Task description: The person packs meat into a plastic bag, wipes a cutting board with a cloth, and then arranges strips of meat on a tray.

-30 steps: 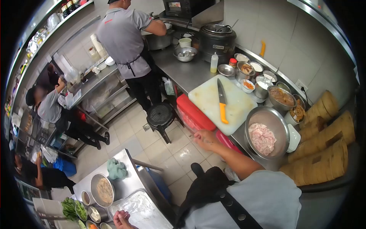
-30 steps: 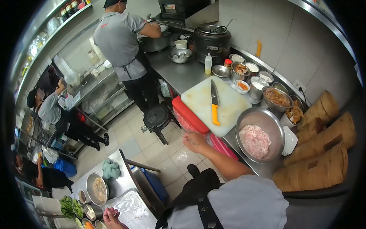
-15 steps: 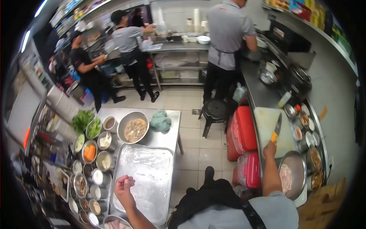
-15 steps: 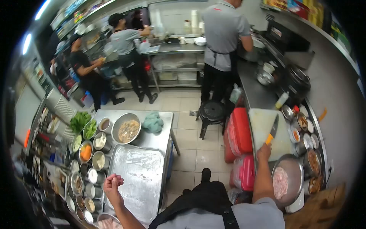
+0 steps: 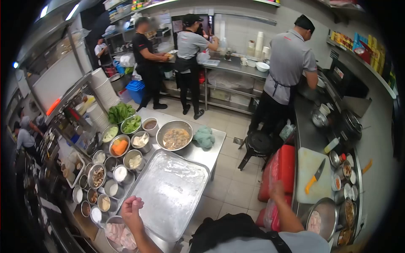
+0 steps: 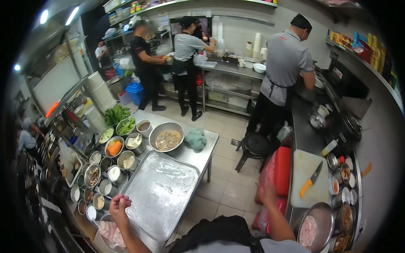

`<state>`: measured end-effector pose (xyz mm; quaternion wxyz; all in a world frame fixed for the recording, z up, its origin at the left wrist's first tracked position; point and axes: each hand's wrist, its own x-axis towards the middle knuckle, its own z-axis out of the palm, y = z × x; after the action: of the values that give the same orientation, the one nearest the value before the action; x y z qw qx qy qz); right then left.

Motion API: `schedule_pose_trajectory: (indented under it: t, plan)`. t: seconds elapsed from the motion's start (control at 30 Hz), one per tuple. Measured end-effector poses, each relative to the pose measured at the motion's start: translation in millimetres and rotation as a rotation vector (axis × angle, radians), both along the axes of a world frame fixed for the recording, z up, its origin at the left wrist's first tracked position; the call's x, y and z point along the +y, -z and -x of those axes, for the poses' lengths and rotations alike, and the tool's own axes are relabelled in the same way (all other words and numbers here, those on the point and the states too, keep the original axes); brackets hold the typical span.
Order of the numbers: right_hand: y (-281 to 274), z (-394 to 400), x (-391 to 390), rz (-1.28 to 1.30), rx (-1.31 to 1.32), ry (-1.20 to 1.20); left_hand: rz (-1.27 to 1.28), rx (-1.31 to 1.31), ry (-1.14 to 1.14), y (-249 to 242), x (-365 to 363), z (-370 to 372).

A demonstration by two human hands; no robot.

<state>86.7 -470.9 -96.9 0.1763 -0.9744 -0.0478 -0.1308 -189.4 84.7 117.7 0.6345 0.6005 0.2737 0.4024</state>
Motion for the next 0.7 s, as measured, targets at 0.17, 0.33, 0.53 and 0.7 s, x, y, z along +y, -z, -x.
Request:
schedule_pose_trajectory:
  t: [0.17,0.33,0.53,0.7]
  plan:
    - [49,31,80,-0.164,0.342,-0.365,-0.090,-0.178,-0.343,-12,-13,40]
    - [164,43,46,0.279,0.575,-0.673,-0.180,-0.094,-0.721,-27,-19,111]
    - [250,76,-7,0.676,0.950,-0.860,-0.263,0.040,-0.749,-34,-53,177]
    - [249,99,2,0.404,1.117,-0.658,-0.547,0.724,-0.320,-38,-85,201]
